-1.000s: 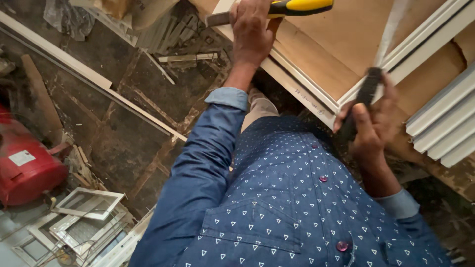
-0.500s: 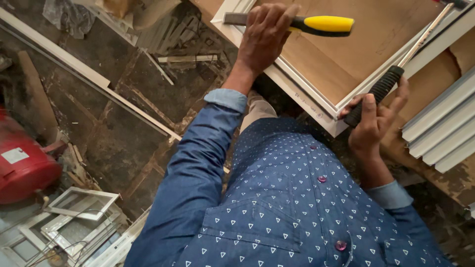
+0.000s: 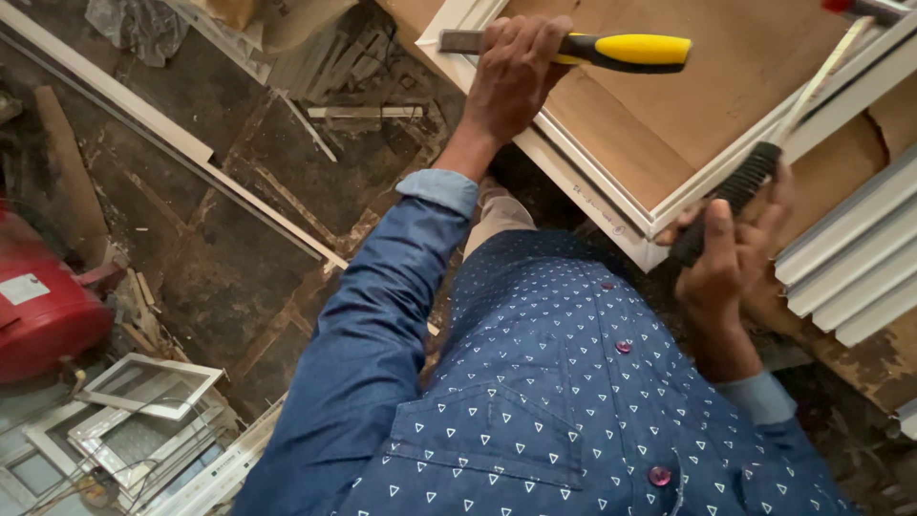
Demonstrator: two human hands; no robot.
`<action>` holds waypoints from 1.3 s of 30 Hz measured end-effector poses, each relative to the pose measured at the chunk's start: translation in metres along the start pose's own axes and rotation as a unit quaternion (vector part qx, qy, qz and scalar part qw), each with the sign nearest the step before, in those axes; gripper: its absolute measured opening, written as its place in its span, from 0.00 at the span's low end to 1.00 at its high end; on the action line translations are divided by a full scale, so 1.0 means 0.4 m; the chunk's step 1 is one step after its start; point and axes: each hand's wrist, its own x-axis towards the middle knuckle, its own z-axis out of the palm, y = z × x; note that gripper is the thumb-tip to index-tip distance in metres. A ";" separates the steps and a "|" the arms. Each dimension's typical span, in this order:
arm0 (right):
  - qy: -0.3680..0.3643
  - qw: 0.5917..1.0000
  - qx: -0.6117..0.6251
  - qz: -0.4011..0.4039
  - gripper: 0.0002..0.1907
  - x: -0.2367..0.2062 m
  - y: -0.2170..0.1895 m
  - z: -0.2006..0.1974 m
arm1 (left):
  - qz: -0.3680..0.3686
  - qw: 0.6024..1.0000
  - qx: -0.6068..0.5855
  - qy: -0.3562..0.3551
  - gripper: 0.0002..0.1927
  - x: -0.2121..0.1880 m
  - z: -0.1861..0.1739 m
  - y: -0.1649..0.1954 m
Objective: The person assembles a white window frame on a workbench, holding a yellow-handled punch tool against the frame corner joint and striking it with a hammer to seat the profile joint, working around the frame corners and repositioning the frame between strikes.
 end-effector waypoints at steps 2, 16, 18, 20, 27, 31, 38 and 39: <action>0.000 0.999 0.025 -0.022 0.34 -0.017 -0.019 0.006 | -0.015 1.000 -0.004 -0.008 0.20 0.000 0.000 0.002; -0.026 1.000 -0.009 -0.004 0.35 -0.082 -0.080 0.055 | -0.010 1.000 0.001 0.000 0.19 0.009 0.000 0.006; -0.051 0.994 -0.097 0.017 0.35 -0.091 -0.084 0.049 | -0.024 1.000 -0.006 -0.015 0.19 0.011 0.000 0.006; -0.101 0.987 -0.119 0.041 0.37 -0.092 -0.087 0.037 | -0.032 0.999 -0.003 -0.021 0.18 0.012 -0.001 0.005; -0.038 0.998 -0.039 -0.011 0.36 -0.102 -0.063 0.029 | -0.014 1.000 0.009 0.003 0.18 0.012 0.003 0.004; -0.133 0.983 -0.115 0.054 0.38 -0.106 -0.053 0.040 | -0.057 0.998 0.011 -0.027 0.15 0.010 0.009 0.001; -0.054 0.998 0.000 0.032 0.37 -0.101 -0.044 0.051 | -0.049 0.998 0.024 -0.027 0.15 0.013 0.008 0.001; -0.072 0.996 -0.014 0.056 0.38 -0.102 -0.041 0.052 | -0.056 0.997 0.025 -0.037 0.15 0.012 0.003 0.002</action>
